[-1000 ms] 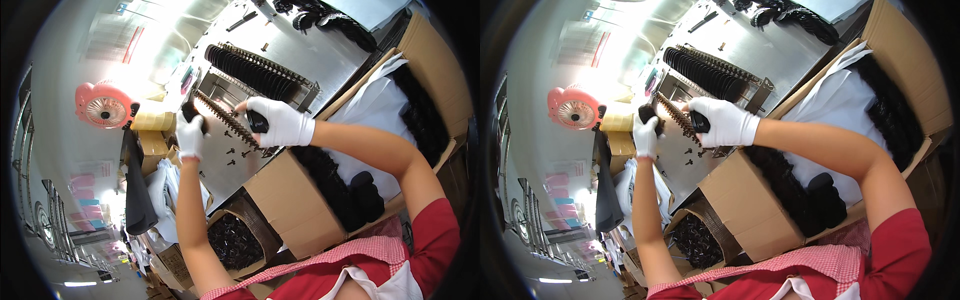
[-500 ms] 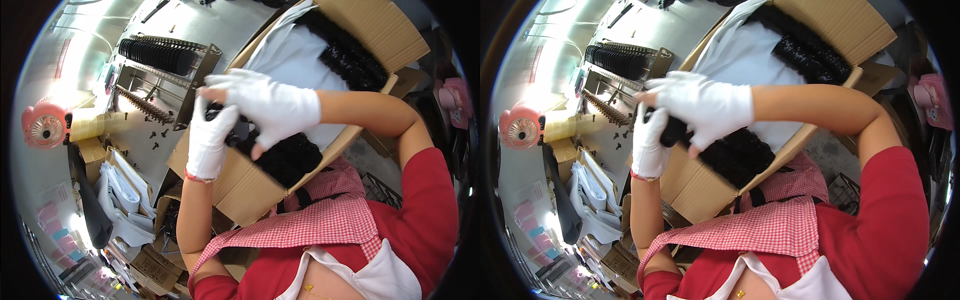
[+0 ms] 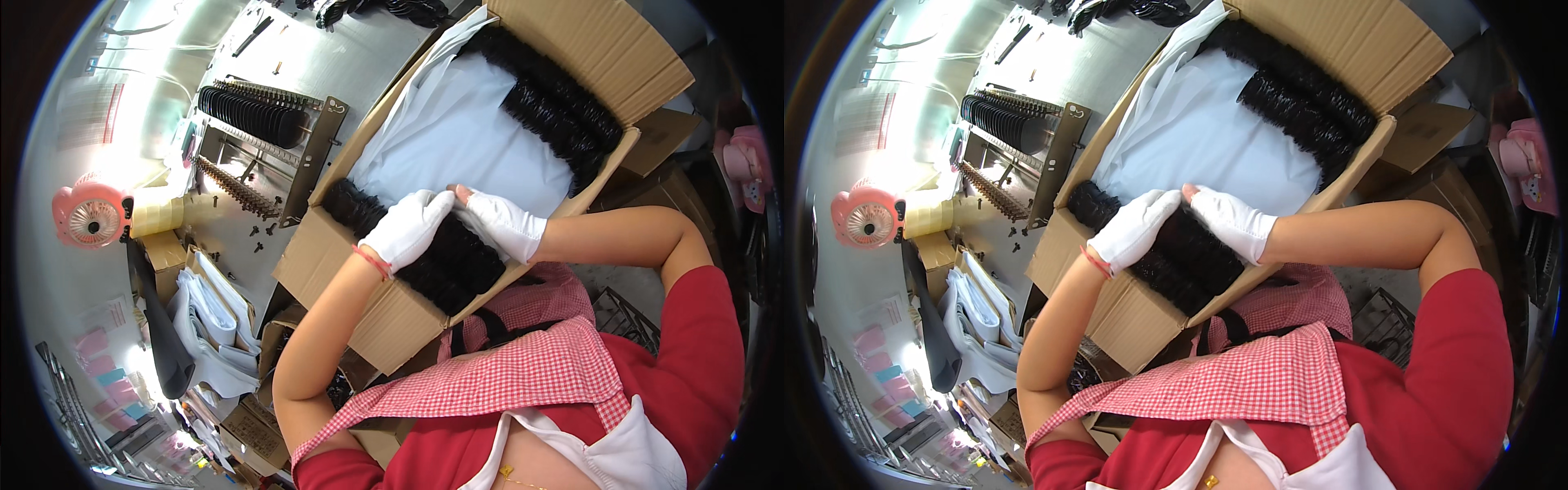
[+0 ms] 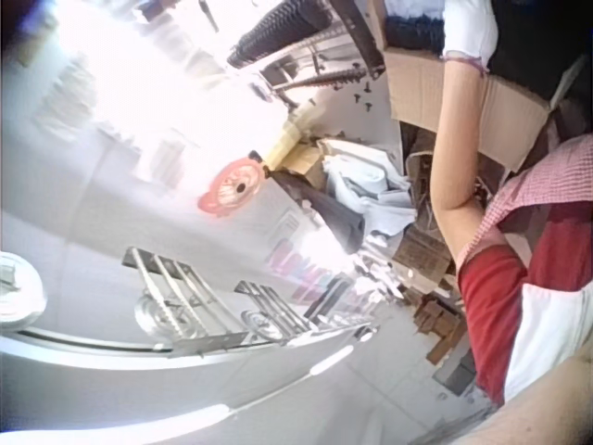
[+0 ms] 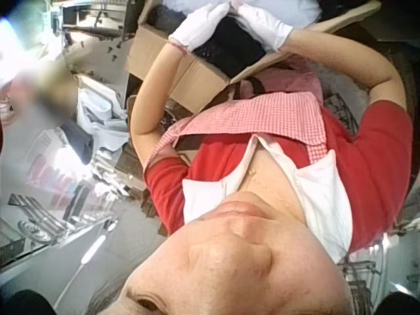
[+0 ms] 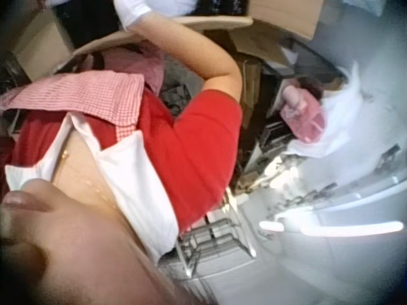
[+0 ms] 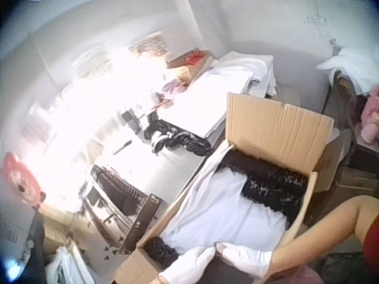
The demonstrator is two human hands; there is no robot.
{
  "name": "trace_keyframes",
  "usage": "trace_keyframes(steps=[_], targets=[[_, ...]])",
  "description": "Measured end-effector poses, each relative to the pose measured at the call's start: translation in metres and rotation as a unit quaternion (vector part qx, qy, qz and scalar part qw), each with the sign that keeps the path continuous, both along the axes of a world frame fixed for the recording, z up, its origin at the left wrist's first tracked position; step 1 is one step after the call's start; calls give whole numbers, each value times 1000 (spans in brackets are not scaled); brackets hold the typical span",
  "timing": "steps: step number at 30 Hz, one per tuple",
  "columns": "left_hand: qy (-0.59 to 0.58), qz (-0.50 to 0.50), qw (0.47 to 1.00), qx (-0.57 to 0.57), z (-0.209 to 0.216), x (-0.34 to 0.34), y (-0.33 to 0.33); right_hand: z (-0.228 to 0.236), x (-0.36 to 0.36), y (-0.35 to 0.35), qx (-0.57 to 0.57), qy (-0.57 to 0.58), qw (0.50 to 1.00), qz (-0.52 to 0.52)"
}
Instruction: The person repeatedly picks up black hair rollers and places them onto a metal rack, then removes the loaded rack and places it on a shelf. They return to the table to continue loading rollers onto the rack. The person also handles white tissue paper and cardboard boxes during the process.
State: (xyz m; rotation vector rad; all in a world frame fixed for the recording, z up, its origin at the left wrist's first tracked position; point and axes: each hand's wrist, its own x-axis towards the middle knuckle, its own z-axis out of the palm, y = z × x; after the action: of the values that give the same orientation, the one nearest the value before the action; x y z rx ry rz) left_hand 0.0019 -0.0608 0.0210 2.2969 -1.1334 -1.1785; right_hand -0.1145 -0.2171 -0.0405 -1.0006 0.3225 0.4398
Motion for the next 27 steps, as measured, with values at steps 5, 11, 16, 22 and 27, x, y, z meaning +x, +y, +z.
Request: trace_keyframes(steps=[5, 11, 16, 22, 27], targets=[[-138, 34, 982, -126, -7, -19, 11, -2, 9, 17, -118, -116, 984, -68], [-61, 83, 990, -98, 38, -7, 31, 3, 19, 9, -345, -160, 919, 108], [-237, 356, 889, -165, 59, 59, 51, 28, 75, -3, -452, -467, 760, 12], [-274, 414, 865, -74, 40, 172, 58, 46, 184, 78, -478, -642, 591, 105], [-261, 365, 894, -17, 30, 194, 48, 40, 208, 97, -542, -584, 567, 209]])
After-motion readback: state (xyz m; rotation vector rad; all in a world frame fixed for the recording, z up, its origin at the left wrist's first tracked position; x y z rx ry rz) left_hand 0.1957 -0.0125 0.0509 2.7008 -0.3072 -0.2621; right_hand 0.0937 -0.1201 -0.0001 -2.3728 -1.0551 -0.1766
